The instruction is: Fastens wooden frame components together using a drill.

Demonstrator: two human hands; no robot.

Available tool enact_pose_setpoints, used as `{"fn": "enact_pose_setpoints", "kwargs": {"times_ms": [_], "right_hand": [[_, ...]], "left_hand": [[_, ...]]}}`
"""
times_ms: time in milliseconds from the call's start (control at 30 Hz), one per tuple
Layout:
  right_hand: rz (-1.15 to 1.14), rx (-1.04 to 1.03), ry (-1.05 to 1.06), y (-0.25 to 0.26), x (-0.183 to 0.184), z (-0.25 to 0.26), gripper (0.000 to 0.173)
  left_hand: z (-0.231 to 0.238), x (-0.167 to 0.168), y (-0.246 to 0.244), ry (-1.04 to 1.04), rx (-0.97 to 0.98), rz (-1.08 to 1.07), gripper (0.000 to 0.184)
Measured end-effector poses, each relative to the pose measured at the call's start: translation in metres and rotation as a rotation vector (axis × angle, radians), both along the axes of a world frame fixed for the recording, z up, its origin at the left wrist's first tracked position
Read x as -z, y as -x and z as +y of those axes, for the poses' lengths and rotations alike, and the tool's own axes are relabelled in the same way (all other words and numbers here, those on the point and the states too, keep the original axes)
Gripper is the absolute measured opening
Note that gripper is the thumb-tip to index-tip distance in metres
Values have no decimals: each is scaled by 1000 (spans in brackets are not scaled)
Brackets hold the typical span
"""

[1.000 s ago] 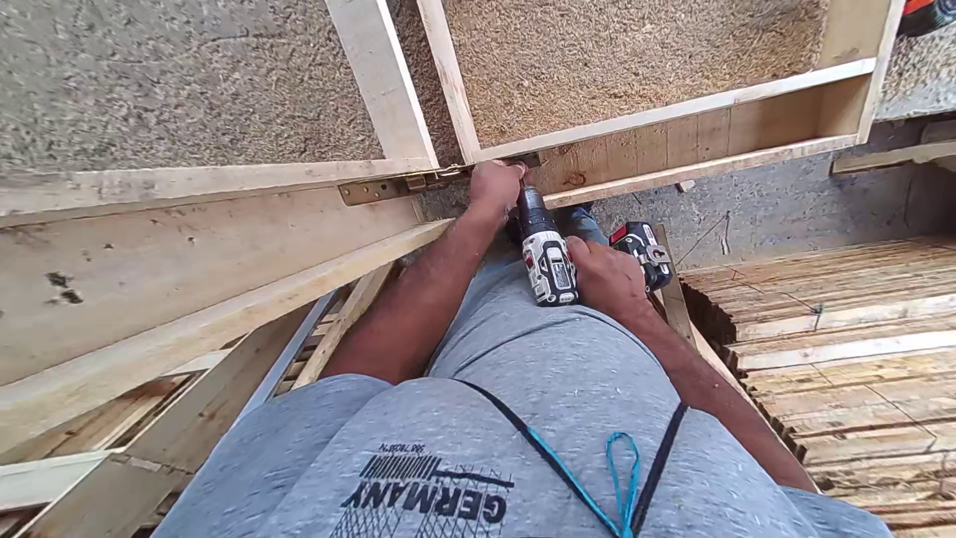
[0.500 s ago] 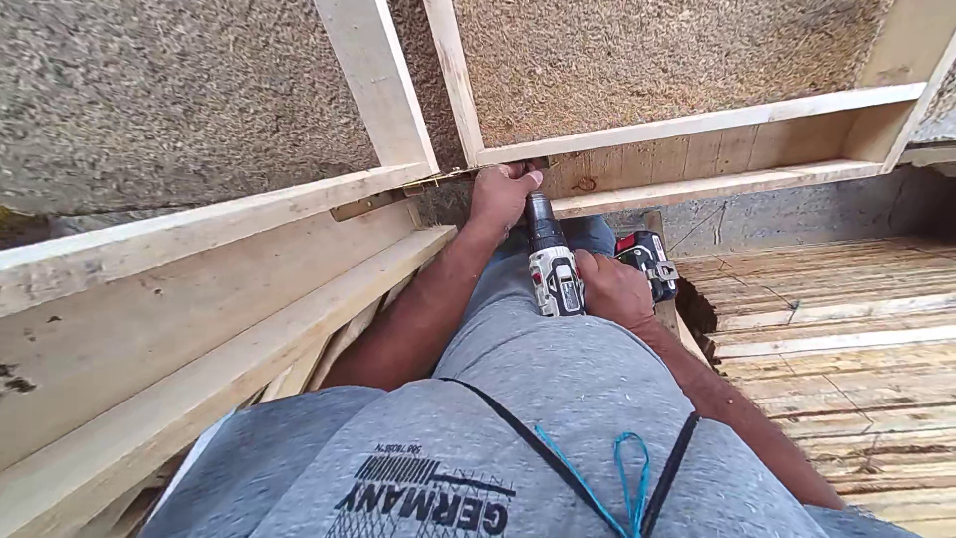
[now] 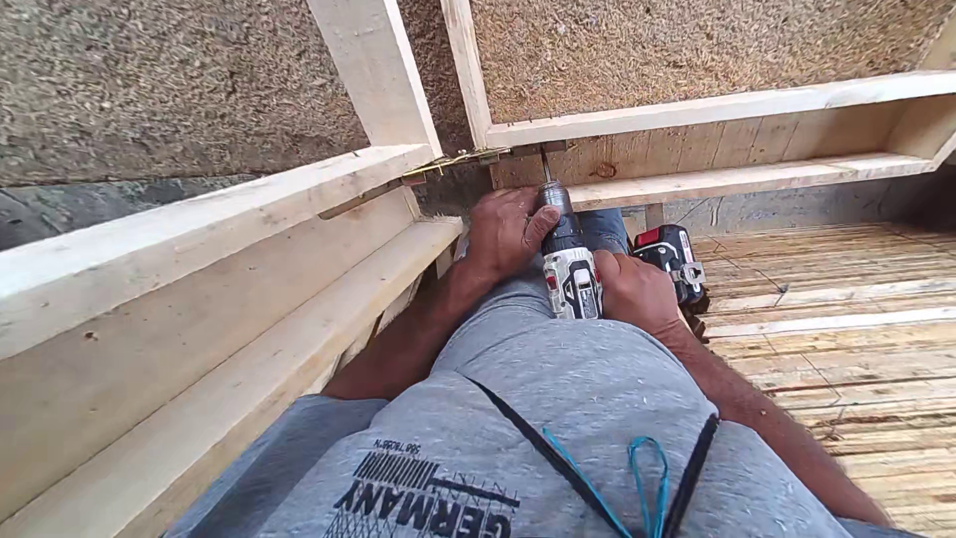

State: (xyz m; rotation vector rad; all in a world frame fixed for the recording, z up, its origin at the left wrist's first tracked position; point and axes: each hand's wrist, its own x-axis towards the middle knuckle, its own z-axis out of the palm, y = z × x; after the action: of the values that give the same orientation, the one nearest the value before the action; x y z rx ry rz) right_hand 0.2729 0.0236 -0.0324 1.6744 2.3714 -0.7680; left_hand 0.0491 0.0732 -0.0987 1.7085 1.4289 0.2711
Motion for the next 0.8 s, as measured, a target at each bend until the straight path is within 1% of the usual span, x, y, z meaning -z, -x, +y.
{"fn": "enact_pose_setpoints", "kwargs": {"times_ms": [133,333,367,467,533,567,633,700,733,800], "right_hand": [[-19,-30,1,3,-3,12,14],[-48,-17,10,10,-3,23,14],[-53,-15,10,11,-2,24,18],[-55,-16,17,11,-2,20,40],[-49,-10,25,10,-6,24,43],[-31,8,66,8,-12,26,42],[31,50,180,-3,-28,34,48],[132,115,293,-23,-51,34,53],[209,167,290,-34,-62,29,51],[338,274,198,-56,-77,15,41]], "left_hand": [[6,0,1,45,-29,7,75],[10,1,-2,56,-86,16,77],[11,2,-3,54,-93,29,79],[10,0,-5,89,-101,49,82],[14,-2,-5,106,-101,45,81],[14,-4,-4,126,-102,42,79],[13,-5,-3,144,-112,7,74],[2,-9,-2,86,-145,-34,66],[0,-13,-3,25,-172,-51,57],[9,-22,-11,-137,-210,-74,38]]}}
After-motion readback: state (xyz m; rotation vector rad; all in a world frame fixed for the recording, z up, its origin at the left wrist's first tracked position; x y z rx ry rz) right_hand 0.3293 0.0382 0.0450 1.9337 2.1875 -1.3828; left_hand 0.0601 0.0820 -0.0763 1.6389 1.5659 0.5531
